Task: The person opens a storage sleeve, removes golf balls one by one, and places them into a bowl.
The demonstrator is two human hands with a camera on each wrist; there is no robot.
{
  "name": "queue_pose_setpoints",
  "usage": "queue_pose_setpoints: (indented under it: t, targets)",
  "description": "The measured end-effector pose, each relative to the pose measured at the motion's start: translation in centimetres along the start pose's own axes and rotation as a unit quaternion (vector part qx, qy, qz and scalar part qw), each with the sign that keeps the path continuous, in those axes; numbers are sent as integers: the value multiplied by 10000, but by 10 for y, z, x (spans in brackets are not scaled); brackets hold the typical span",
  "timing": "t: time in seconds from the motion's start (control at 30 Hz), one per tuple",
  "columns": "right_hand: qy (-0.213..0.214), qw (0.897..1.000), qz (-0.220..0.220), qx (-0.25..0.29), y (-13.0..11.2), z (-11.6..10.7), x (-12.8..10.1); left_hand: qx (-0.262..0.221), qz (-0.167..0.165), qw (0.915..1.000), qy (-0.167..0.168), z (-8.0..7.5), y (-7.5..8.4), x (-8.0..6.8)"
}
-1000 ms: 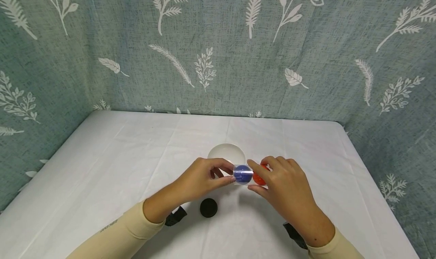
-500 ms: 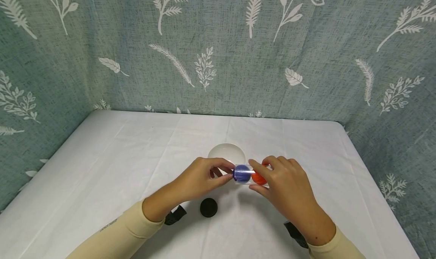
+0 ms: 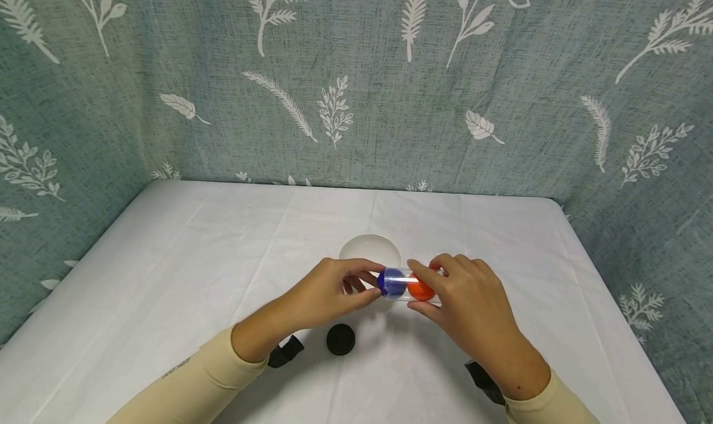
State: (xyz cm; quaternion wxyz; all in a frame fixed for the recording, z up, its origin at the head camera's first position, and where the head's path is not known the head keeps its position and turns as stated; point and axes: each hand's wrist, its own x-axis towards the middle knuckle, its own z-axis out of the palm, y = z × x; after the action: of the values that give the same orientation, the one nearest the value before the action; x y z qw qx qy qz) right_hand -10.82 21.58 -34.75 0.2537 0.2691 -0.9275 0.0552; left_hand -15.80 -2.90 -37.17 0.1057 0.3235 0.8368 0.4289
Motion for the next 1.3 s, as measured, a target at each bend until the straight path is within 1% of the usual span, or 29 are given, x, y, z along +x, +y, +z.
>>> queue_pose_setpoints:
  t: [0.2,0.43,0.73,1.13,1.3]
  targets:
    - [-26,10000,-23,13,2,0,0,-54,-10,10000,-62,-1,0,0]
    - [55,9999,-15,100,2,1,0,-2,-65,10000,-22,-1,0,-1]
    - [-37,10000,17,91,3,1,0,-129,-66,9999,-76,-1,0,0]
    - [-34,9999,-1,148,2,2,0,-271,-46,9995,-136,-2,-1,0]
    - [-87,9999,13,144,2,2,0,-387,-122,9991,-137,-1,-2,0]
